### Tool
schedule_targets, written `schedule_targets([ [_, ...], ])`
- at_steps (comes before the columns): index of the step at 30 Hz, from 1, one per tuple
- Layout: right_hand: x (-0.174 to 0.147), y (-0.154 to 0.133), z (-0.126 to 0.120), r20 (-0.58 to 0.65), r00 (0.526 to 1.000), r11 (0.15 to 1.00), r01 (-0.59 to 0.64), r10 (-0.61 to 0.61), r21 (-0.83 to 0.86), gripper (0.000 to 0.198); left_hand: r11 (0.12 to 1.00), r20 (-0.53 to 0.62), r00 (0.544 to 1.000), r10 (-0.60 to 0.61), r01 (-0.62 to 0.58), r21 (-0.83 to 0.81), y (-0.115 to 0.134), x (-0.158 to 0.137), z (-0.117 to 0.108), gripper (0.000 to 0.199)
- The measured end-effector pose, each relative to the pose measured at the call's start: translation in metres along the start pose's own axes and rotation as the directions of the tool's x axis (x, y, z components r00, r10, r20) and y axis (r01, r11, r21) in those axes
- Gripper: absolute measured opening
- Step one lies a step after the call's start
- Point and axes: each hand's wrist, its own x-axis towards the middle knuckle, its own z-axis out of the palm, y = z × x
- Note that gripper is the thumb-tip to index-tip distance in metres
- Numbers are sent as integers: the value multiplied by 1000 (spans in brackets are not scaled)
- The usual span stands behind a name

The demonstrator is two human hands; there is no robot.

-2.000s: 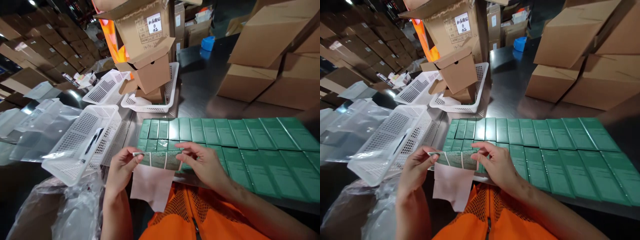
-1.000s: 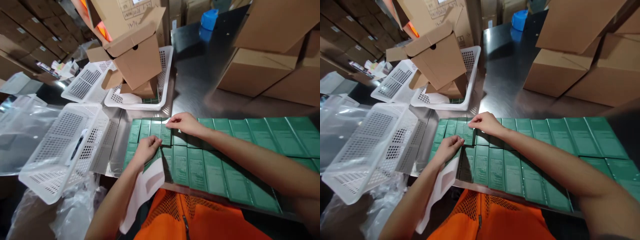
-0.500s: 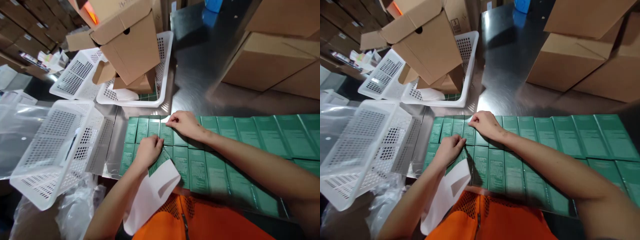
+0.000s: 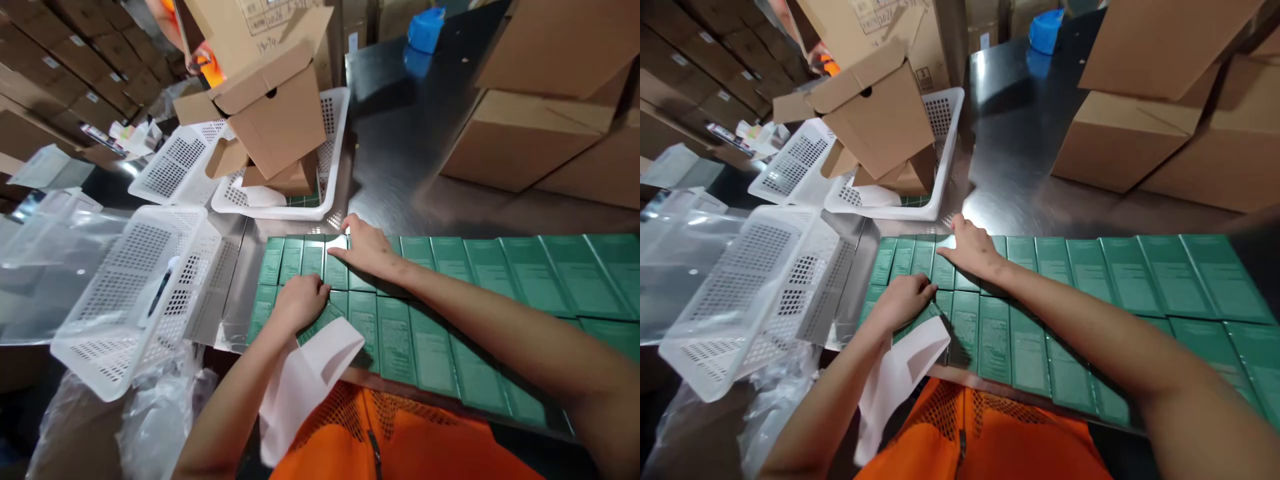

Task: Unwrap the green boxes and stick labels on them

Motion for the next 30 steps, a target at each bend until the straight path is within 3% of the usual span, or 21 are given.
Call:
schedule_targets([
  [3, 3, -5, -3, 41, 999, 1000, 24, -24, -13, 51, 1000, -73, 997, 2, -1, 8, -5, -15, -1, 27],
  [5, -1, -7, -7, 82, 995, 998, 61, -62, 15, 47, 998, -185, 981, -51, 56, 18, -8, -27, -4, 28],
  [8, -23, -12, -13, 177, 979, 970, 57, -100, 235, 40, 980, -394, 902, -178, 198, 10, -10, -42, -11, 29],
  [11, -57, -22, -18, 245, 955, 846, 12, -168, 534, 36, 961, -565, 787, -246, 273, -39, -7, -50, -15, 26],
  [13, -77, -27, -19, 180, 957, 806, 81, -227, 586, 30, 967, -658, 715, -238, 239, -90, -2, -52, -16, 23],
  [16, -92, -28, -17, -87, 953, 825, 294, -289, 483, 16, 978, -726, 654, -210, 135, -161, 6, -52, -15, 27],
  [17, -94, -26, -16, -206, 921, 834, 387, -330, 393, 14, 978, -731, 650, -207, 108, -180, 8, -52, -15, 31],
  [18, -96, -25, -16, -318, 860, 831, 486, -399, 271, 11, 975, -731, 649, -210, 88, -202, 9, -50, -15, 34],
  [20, -103, -23, -18, -458, 657, 745, 667, -598, -16, 10, 968, -721, 656, -224, 61, -245, 10, -46, -14, 38],
  [22, -115, -27, -23, -459, 406, 534, 823, -791, -193, 19, 959, -706, 664, -246, 61, -277, 6, -39, -14, 40],
  [23, -123, -29, -27, -435, 302, 417, 886, -849, -200, 22, 957, -702, 665, -256, 73, -280, 3, -35, -14, 41],
  [24, -130, -32, -32, -423, 235, 325, 933, -875, -153, 25, 959, -700, 666, -258, 87, -270, -1, -32, -14, 41],
  [25, -135, -35, -37, -427, 221, 271, 961, -877, -59, 26, 964, -699, 672, -246, 92, -250, -5, -30, -13, 40],
  [26, -138, -36, -44, -437, 270, 266, 961, -858, 71, 27, 970, -695, 684, -220, 76, -232, -9, -29, -13, 40],
  [27, -137, -35, -50, -445, 381, 315, 924, -811, 217, 25, 971, -682, 708, -186, 28, -236, -12, -29, -12, 40],
  [30, -114, -18, -67, -312, 807, 582, 581, -501, 569, 19, 866, -480, 873, -88, -171, -471, -14, -32, -8, 52],
])
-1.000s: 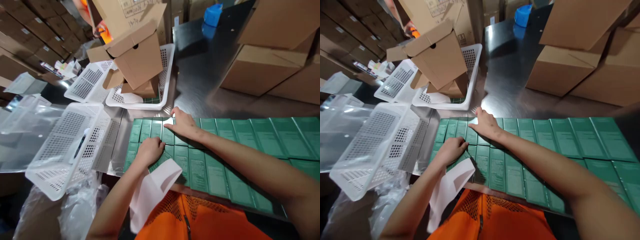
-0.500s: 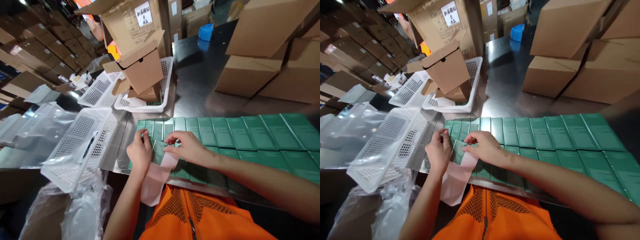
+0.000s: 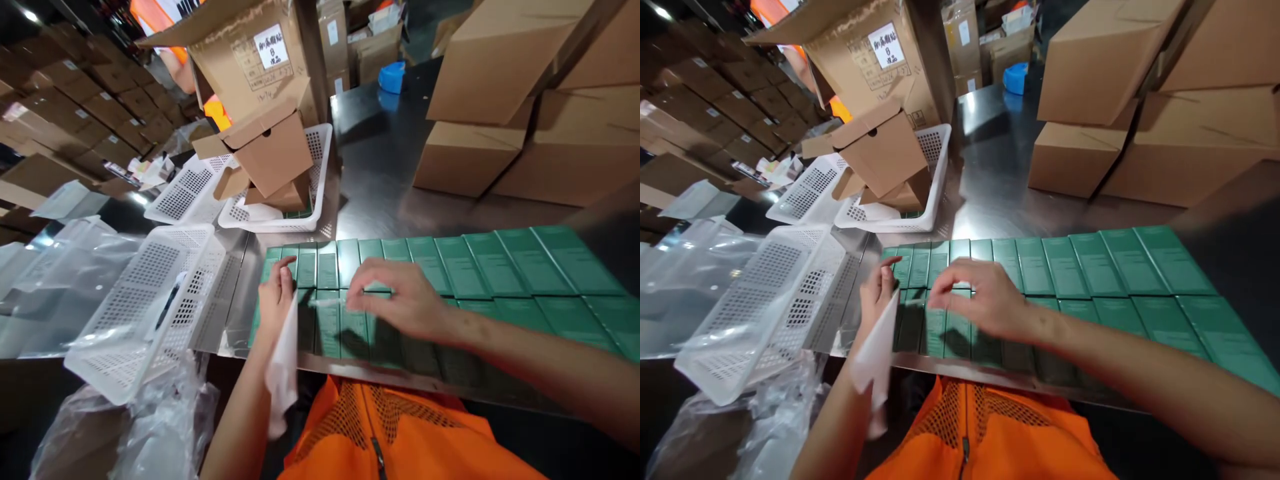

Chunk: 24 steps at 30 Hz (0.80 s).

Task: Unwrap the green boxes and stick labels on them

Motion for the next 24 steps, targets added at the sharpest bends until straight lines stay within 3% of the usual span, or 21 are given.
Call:
schedule_targets([
  [2, 13, 23, -17, -55, 945, 947, -321, 322, 29, 22, 982, 220, 975, -38, 77, -172, 5, -3, 4, 60],
  [4, 23, 47, -29, -52, 861, 862, -501, 505, 75, 28, 983, 360, 932, -28, 91, -158, 11, -4, 11, 57],
  [8, 31, 77, -33, 21, 731, 723, -678, 682, 131, 24, 999, 431, 902, 0, 16, -34, 18, 0, 28, 42],
  [10, 32, 83, -32, 27, 697, 689, -713, 716, 126, 18, 1000, 428, 904, -8, 12, -6, 17, 3, 37, 35],
  [12, 32, 89, -31, 15, 695, 692, -717, 719, 78, 14, 1000, 431, 902, -11, 4, 18, 16, 7, 46, 30],
  [15, 33, 99, -30, -38, 756, 742, -651, 654, -161, 12, 999, 443, 896, -21, -2, 51, 15, 11, 56, 27],
  [18, 34, 108, -29, -84, 806, 736, -572, 585, -364, 7, 995, 458, 888, -34, -13, 100, 16, 14, 62, 26],
  [24, 32, 112, -24, -85, 811, 698, -547, 579, -461, 8, 978, 486, 871, -74, -31, 205, 18, 18, 64, 26],
])
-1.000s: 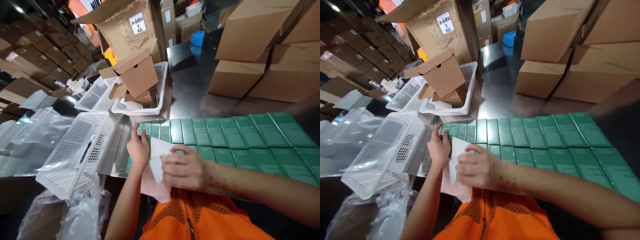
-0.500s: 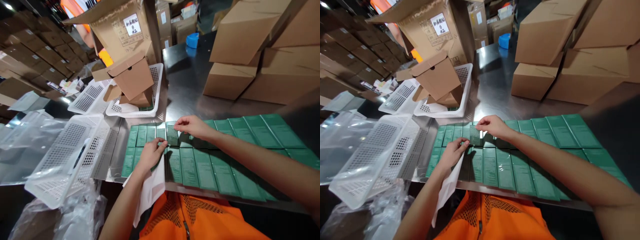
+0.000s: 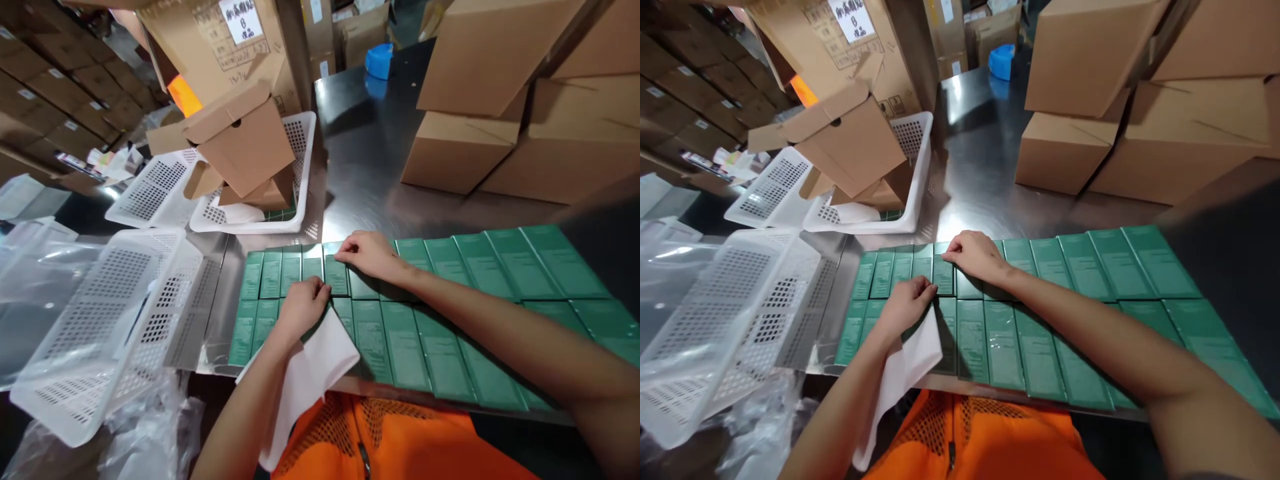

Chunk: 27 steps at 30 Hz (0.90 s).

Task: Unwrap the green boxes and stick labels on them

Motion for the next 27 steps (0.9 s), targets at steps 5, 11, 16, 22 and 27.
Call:
schedule_targets([
  [5, -2, 1, -1, 7, 1000, 1000, -9, 9, -28, 10, 996, 6, 999, -34, 34, 87, 3, 2, 2, 25],
  [11, -7, 0, 6, -33, 999, 990, 7, -12, -140, 13, 981, 11, 998, -58, 55, 186, 9, 4, 3, 25],
  [16, -9, 3, 14, -186, 982, 986, 0, -31, -166, 40, 968, 9, 998, -65, 61, 243, 12, 1, 0, 23],
  [22, -10, -5, 4, -126, 985, 986, -103, 120, 129, 44, 920, -245, 956, -162, 236, 312, 12, -30, -18, 31],
  [27, -57, -49, -3, 31, 992, 929, 107, -126, 354, 37, 940, -660, 746, -88, 281, 193, 20, -50, -29, 37],
])
